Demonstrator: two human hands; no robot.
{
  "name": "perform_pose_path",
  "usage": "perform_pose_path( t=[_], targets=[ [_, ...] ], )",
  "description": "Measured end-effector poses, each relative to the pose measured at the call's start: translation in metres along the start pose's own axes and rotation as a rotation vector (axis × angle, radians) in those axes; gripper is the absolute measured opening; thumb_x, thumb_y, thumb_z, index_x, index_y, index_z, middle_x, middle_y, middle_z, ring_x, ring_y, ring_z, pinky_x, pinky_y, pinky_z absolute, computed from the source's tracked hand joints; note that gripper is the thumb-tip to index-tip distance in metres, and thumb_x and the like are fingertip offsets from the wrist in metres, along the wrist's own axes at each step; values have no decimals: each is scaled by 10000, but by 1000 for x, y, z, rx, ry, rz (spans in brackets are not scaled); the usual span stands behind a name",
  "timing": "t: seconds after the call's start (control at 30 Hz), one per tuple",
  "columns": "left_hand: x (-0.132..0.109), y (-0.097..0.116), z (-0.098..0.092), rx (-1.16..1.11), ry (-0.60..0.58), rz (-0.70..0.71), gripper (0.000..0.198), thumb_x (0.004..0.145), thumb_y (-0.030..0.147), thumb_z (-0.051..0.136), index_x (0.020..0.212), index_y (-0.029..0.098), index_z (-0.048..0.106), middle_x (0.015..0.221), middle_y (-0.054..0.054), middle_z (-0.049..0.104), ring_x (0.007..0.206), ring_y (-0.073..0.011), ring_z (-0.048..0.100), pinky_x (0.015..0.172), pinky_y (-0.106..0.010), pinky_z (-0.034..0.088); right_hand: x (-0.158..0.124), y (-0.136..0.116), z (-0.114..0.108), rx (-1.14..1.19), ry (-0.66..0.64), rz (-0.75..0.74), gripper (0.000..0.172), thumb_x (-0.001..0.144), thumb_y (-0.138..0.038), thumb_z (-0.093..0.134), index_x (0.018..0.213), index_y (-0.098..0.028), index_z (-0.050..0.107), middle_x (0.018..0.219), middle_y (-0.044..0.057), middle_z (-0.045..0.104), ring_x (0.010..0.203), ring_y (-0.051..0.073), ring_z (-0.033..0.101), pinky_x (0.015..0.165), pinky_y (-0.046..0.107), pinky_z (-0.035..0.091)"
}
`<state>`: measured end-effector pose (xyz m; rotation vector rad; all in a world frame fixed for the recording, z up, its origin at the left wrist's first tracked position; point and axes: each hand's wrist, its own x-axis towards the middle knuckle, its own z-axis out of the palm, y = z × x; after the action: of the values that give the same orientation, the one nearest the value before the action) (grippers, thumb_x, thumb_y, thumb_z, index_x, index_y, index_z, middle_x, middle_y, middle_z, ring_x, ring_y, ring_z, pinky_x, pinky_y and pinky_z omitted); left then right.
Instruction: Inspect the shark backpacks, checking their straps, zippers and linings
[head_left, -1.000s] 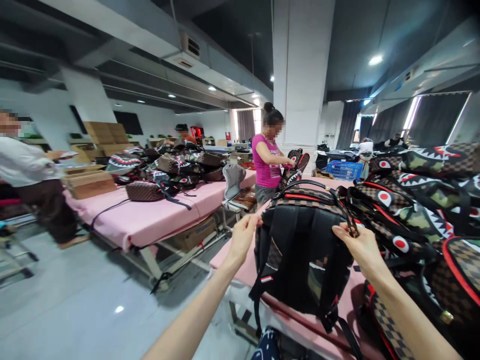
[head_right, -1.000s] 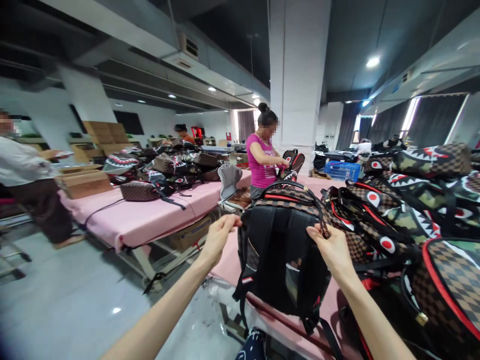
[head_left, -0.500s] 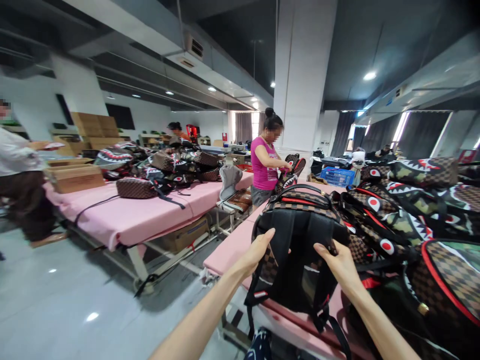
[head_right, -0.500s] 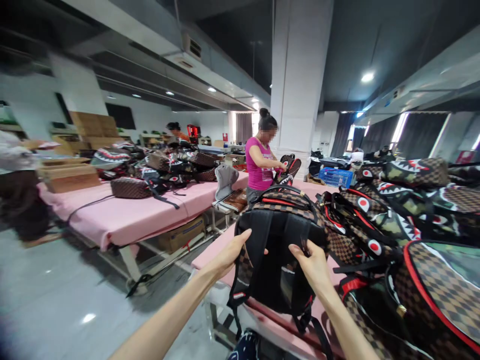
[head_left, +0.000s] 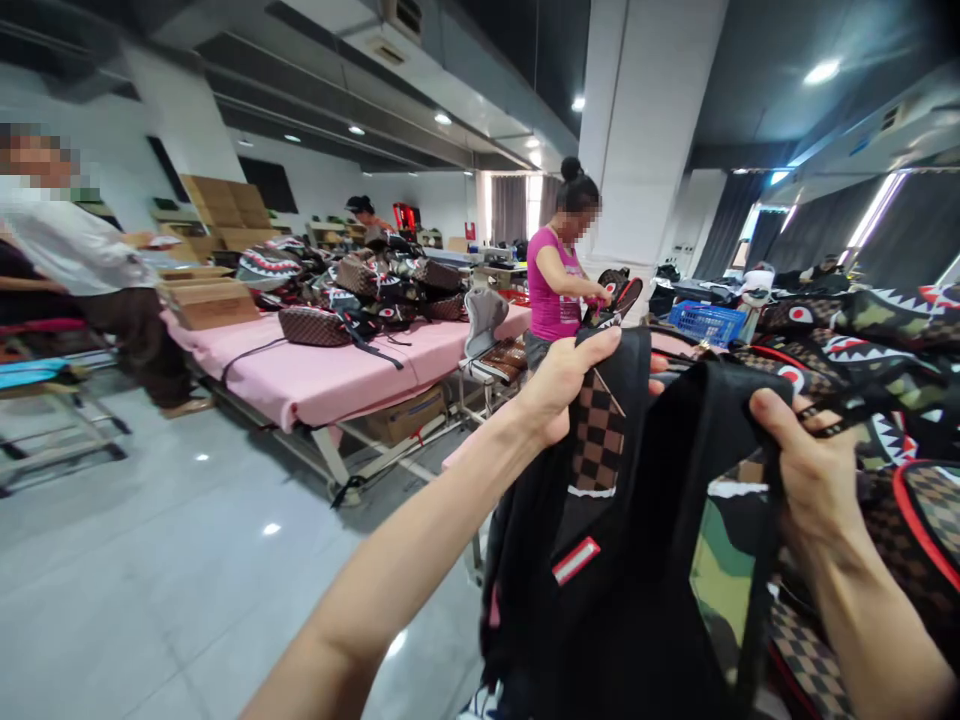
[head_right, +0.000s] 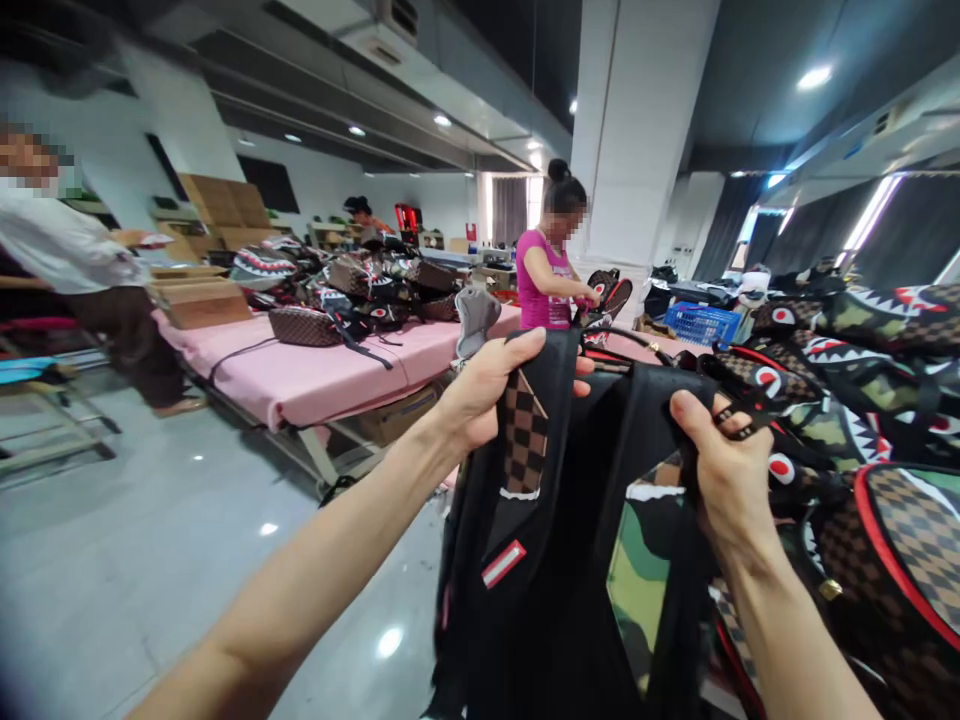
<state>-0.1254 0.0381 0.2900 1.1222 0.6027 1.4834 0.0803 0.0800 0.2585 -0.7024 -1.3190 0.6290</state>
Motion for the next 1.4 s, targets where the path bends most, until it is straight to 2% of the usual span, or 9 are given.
perform_pose_path(
  t=[0.1, 0.27, 0.43, 0.57, 0.7, 0.87, 1.07, 1.2, 1.4],
  targets=[
    [25, -37, -23, -98, 47, -151, 285, 875, 274, 444, 895, 52, 622, 831, -130, 705, 657, -181, 667, 593, -276, 536, 2, 45, 6, -1, -18, 129, 423, 583, -436, 733, 475, -205, 395, 453, -71, 353, 398, 61, 326, 392, 223, 342],
    [40, -136, -80, -184, 124, -505, 243, 860, 234, 475, 892, 43, 621, 770, -145, 698, 642, -183, 664, 582, -273, 526, -26, 155, 0, -35, -126, 554, 355, 573, -468, 732, 591, -185, 519, 506, -46, 506, 443, 105, 448, 453, 259, 407],
    [-17, -225, -121, -180, 223, -706, 224, 699, 202, 694, 861, 64, 622, 770, -110, 694, 627, -175, 661, 625, -282, 533, -96, 223, -23, -40, -241, 789, 401, 566, -424, 753, 827, -142, 638, 803, 45, 671, 732, 181, 608, 700, 304, 480],
    [-77, -259, -132, -206, 272, -825, 317, 696, 299, 717, 904, 85, 610, 974, -156, 674, 767, -210, 675, 661, -275, 533, -139, 238, -43, -62, -167, 875, 387, 579, -453, 740, 799, -149, 644, 770, 36, 675, 739, 183, 620, 708, 290, 473],
    [-106, -261, -125, -156, 290, -862, 391, 725, 370, 687, 994, 107, 579, 1095, -188, 633, 866, -240, 665, 716, -302, 528, -145, 243, -45, -78, -129, 874, 393, 570, -505, 724, 740, -161, 639, 707, 20, 658, 679, 171, 611, 655, 275, 468],
    [-135, -230, -122, -96, 297, -933, 456, 719, 449, 668, 993, 93, 590, 1067, -201, 643, 927, -277, 645, 800, -356, 508, -139, 232, -48, -139, -154, 878, 434, 587, -550, 695, 746, -150, 640, 721, 25, 655, 709, 174, 596, 668, 276, 455],
    [-181, -196, -130, -58, 307, -797, 598, 780, 606, 485, 1052, 90, 616, 1169, -184, 598, 997, -264, 614, 853, -326, 469, -188, 175, -98, -429, -451, 809, 457, 672, -507, 657, 957, -151, 664, 968, 83, 686, 919, 252, 607, 859, 379, 433],
    [-191, -204, -128, -145, 269, -728, 605, 806, 606, 434, 1093, 100, 604, 1194, -185, 581, 1010, -265, 604, 875, -344, 448, -229, 148, -116, -432, -377, 903, 513, 595, -526, 699, 928, -137, 676, 941, 115, 694, 899, 281, 625, 854, 418, 450],
    [-192, -205, -119, -175, 265, -667, 573, 839, 571, 394, 1053, 91, 621, 1140, -181, 612, 978, -262, 617, 837, -338, 460, -239, 135, -107, -313, -221, 917, 507, 529, -522, 743, 848, -132, 684, 652, 58, 660, 632, 210, 614, 565, 308, 486]
  ],
)
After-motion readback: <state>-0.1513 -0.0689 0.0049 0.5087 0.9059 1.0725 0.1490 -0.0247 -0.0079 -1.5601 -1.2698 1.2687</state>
